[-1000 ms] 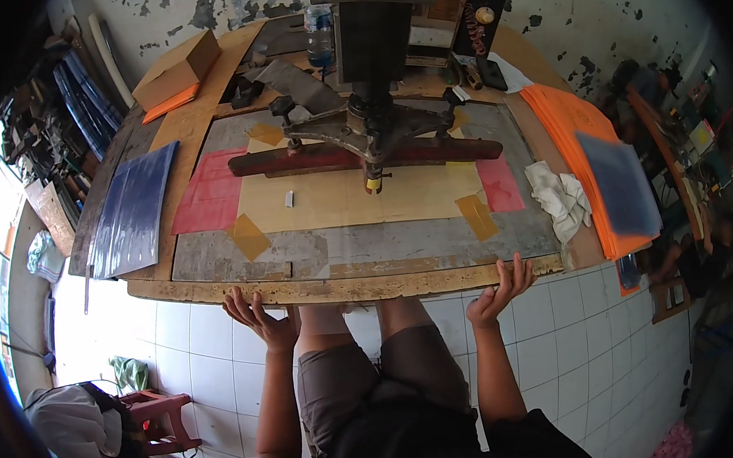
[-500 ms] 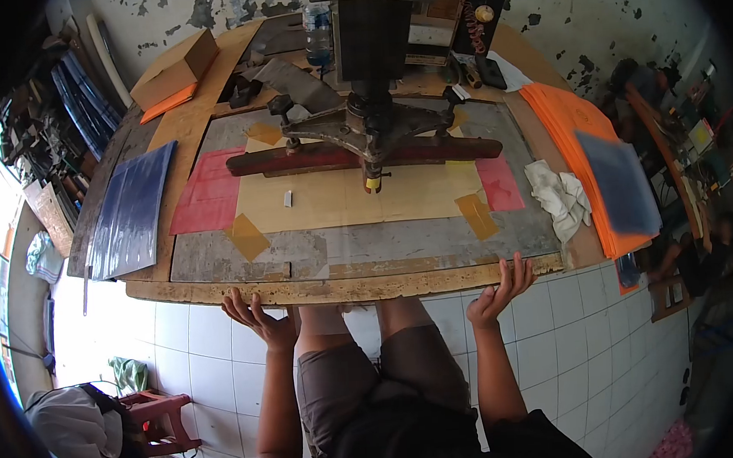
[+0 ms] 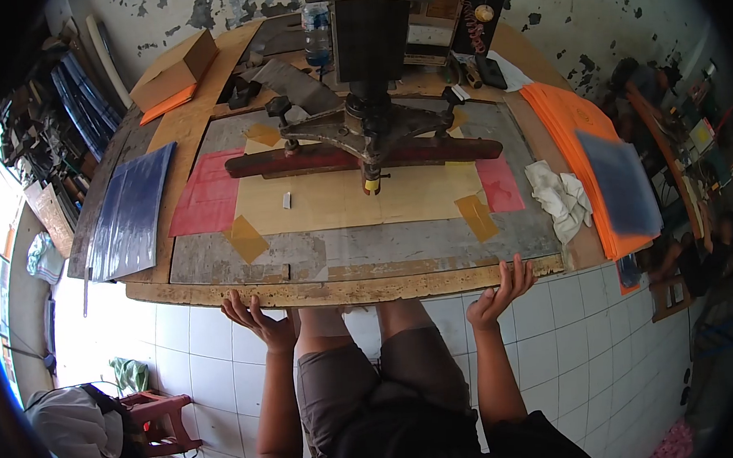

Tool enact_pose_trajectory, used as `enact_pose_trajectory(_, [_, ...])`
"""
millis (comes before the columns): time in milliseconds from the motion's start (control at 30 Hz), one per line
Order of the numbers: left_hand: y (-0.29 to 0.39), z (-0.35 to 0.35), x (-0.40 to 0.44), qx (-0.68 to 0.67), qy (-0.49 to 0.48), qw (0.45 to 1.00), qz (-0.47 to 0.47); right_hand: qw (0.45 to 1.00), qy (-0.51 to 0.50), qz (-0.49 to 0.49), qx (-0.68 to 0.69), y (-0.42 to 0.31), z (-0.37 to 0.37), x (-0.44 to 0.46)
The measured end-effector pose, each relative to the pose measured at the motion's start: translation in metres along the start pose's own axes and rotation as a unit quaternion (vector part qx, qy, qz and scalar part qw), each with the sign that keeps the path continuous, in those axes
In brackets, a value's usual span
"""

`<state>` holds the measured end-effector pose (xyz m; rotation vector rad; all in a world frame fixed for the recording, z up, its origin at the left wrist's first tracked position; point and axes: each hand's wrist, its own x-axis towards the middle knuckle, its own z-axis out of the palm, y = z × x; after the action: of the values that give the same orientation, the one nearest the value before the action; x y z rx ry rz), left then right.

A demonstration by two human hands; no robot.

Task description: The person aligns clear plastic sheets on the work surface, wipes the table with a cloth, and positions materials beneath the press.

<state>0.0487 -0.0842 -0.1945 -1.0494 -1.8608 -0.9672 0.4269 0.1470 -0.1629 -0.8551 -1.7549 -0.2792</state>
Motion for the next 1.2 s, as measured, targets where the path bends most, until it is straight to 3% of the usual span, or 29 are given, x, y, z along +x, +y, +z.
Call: enact_pose_trajectory(1200, [0.0,0.0015,-0.0012,-0.006,0.004,1.0,-0.007,1.0,-0.008,-0.004,-0.005,-0.0006,-0.0019,0.0018])
